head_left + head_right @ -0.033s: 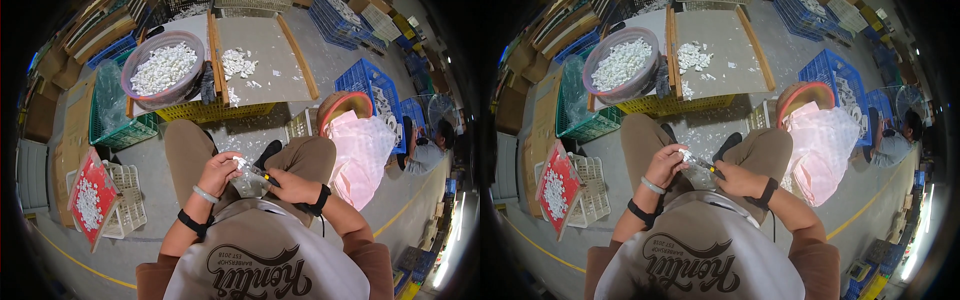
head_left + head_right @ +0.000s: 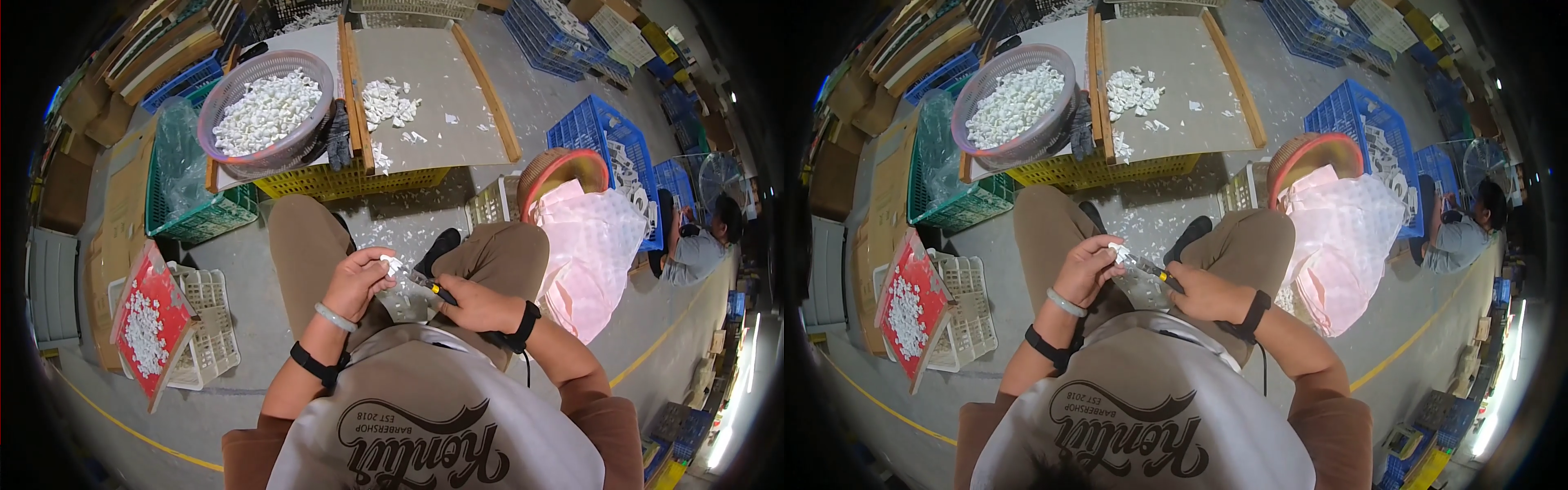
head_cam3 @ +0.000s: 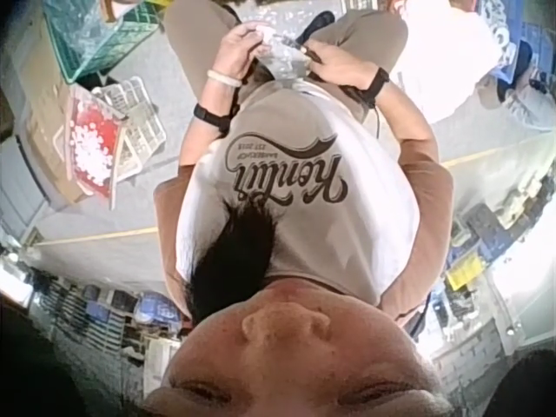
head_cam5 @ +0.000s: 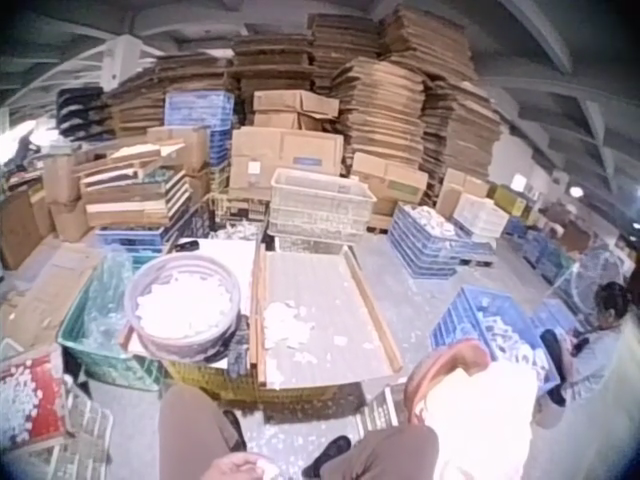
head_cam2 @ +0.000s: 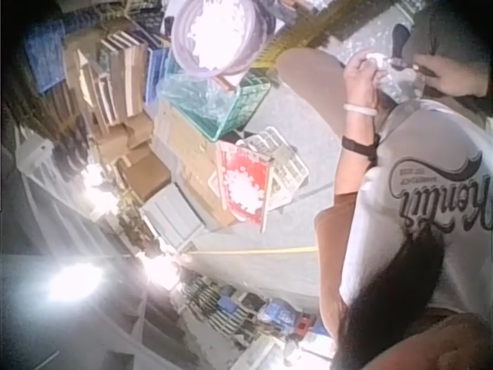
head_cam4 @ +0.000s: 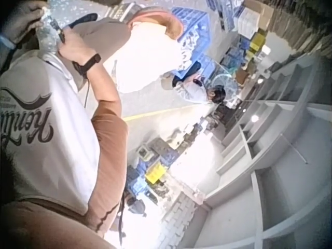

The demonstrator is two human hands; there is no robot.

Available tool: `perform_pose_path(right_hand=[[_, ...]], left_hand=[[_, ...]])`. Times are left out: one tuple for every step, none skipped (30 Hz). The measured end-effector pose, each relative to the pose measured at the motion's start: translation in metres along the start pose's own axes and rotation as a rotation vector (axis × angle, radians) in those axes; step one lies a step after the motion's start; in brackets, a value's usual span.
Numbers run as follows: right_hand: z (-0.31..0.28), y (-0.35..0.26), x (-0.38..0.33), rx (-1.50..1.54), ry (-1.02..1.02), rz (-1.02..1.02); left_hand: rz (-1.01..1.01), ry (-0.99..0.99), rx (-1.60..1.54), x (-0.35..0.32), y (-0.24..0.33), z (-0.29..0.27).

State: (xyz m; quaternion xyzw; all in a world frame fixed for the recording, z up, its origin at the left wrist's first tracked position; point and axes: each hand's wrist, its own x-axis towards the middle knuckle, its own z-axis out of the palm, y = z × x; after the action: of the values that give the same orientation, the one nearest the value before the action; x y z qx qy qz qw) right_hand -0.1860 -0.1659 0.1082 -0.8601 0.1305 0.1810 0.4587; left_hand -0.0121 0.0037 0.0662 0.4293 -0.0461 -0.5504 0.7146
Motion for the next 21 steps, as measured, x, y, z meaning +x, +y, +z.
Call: perform_pose_path(right_hand=[[0.0, 0.0, 0.0, -0.018, 0.016, -0.002], [0.001, 0.0, 0.0, -0.017, 0.016, 0.0], [0.0, 0.0, 0.0, -0.027, 0.022, 0.018], [-0.001, 0.0, 0.001, -0.038, 0.027, 0.037], [-0.003, -0.002, 0.001, -0.038, 0.028, 0.038], [-0.005, -0.006, 0.002, -0.053, 0.021, 0.072], [-0.006, -0.007, 0.002, -0.068, 0.013, 0.107], [-0.004, -0.004, 0.002, -0.068, 0.014, 0.108], [-0.001, 0.0, 0.004, -0.115, 0.068, 0.046], [0.001, 0.003, 0.004, -0.163, 0.123, -0.016], [0.002, 0.005, 0.004, -0.162, 0.123, -0.015], [0.0, 0.0, 0.004, -0.159, 0.092, 0.025], [-0.002, -0.004, 0.004, -0.155, 0.061, 0.065], [-0.003, -0.005, 0.004, -0.155, 0.061, 0.066], [-0.004, -0.007, 0.004, -0.151, 0.053, 0.068], [-0.004, -0.007, 0.004, -0.147, 0.047, 0.07], [-0.005, -0.008, 0.004, -0.147, 0.048, 0.072], [-0.005, -0.008, 0.004, -0.155, 0.041, 0.072], [-0.006, -0.008, 0.004, -0.163, 0.035, 0.072], [-0.006, -0.007, 0.004, -0.161, 0.036, 0.074], [-0.006, -0.007, 0.005, -0.157, 0.036, 0.075]], left_hand=[[-0.002, 0.0, 0.0, 0.0, 0.0, 0.0], [-0.001, 0.007, 0.002, 0.0, 0.0, 0.0], [-0.001, 0.013, 0.004, 0.0, 0.0, 0.0], [-0.002, 0.012, 0.004, 0.0, 0.0, 0.0], [-0.001, 0.024, 0.007, 0.0, 0.0, 0.0], [0.0, 0.036, 0.01, 0.0, 0.0, 0.001], [-0.001, 0.035, 0.01, 0.0, 0.0, 0.001], [-0.004, 0.031, 0.003, -0.001, 0.001, 0.003], [-0.007, 0.029, -0.003, -0.002, 0.001, 0.003], [-0.008, 0.028, -0.003, -0.002, 0.001, 0.004], [-0.007, 0.026, -0.003, -0.001, 0.001, 0.004], [-0.006, 0.025, -0.005, 0.0, 0.0, 0.005], [-0.006, 0.025, -0.005, 0.0, -0.001, 0.003], [-0.007, 0.026, -0.003, 0.001, -0.002, 0.001], [-0.008, 0.026, -0.002, 0.002, -0.003, 0.0], [-0.009, 0.025, -0.002, 0.002, -0.004, 0.0], [-0.01, 0.023, -0.006, 0.002, -0.005, -0.001], [-0.013, 0.021, -0.011, 0.002, -0.006, -0.002], [-0.015, 0.02, -0.01, 0.002, -0.007, -0.003], [-0.012, 0.016, -0.016, 0.003, -0.009, -0.006], [-0.009, 0.011, -0.02, 0.004, -0.009, -0.006]])
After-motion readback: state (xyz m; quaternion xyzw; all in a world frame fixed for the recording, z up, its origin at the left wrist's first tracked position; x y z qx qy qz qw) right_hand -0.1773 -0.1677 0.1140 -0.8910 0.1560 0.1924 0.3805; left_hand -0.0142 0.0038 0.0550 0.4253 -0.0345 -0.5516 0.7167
